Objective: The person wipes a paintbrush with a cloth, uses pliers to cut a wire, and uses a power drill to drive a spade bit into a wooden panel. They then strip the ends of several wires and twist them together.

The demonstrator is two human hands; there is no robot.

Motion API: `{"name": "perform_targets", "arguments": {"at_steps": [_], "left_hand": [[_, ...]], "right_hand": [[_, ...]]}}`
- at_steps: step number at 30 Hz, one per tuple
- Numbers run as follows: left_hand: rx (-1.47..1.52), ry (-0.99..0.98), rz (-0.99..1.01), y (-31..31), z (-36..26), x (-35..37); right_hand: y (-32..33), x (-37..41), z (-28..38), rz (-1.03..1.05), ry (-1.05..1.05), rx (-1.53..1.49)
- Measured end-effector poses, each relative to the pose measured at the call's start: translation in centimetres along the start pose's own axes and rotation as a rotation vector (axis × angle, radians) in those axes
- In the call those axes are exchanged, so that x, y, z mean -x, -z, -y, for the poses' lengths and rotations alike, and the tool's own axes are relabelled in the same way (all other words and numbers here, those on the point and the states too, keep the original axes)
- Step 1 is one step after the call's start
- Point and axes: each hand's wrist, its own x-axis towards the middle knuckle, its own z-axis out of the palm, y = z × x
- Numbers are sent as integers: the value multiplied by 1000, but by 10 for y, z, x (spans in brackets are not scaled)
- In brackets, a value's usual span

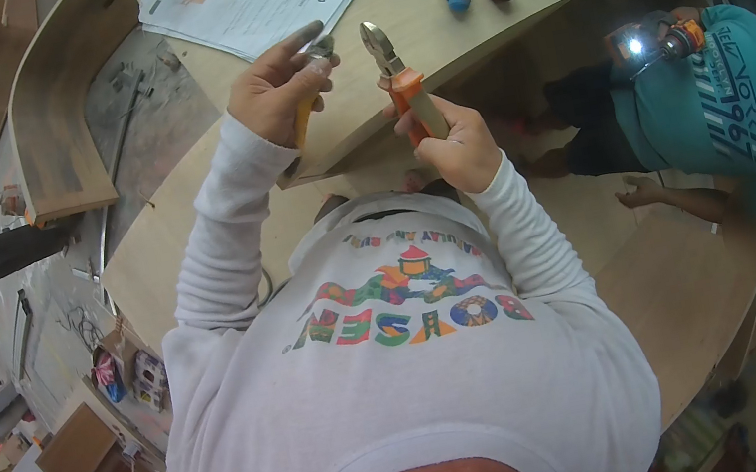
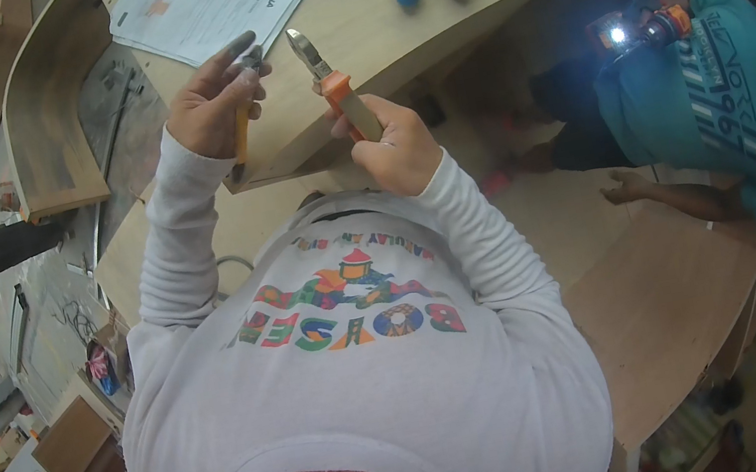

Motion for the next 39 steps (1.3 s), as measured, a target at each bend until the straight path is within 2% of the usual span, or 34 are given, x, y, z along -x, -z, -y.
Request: {"name": "perform_targets", "arguments": {"at_steps": [2, 6, 8, 9, 11, 14, 17, 33, 36, 38, 39], "left_hand": [[-55, 103, -90, -10, -12, 4], [-8, 54, -67, -7, -2, -1], [248, 89, -27, -7, 2, -4], [248, 89, -28, -7, 1, -4], [242, 105, -49, -8, 0, -3], [182, 71, -172, -13, -2, -3], [187, 53, -200, -10, 1, -5], [-15, 53, -145, -15, 1, -5], [-22, 75, -166, -16, -1, -5], [0, 81, -167, -16, 0, -5], [-1, 81, -167, -15, 1, -5]], "right_hand": [[1, 2, 0, -9, 38, 26], [1, 4, 4, 21, -18, 2], [-1, 5, 3, 4, -44, -27], [-1, 5, 3, 4, -45, -26], [-2, 5, 1, -10, 10, 35], [-5, 3, 5, -16, -16, 17], [-6, 1, 6, 11, -19, 46], [-1, -1, 9, 74, 40, 54], [0, -2, 7, 68, 73, 63], [2, -4, 6, 31, 251, 285], [2, -3, 6, 32, 251, 285]]}}
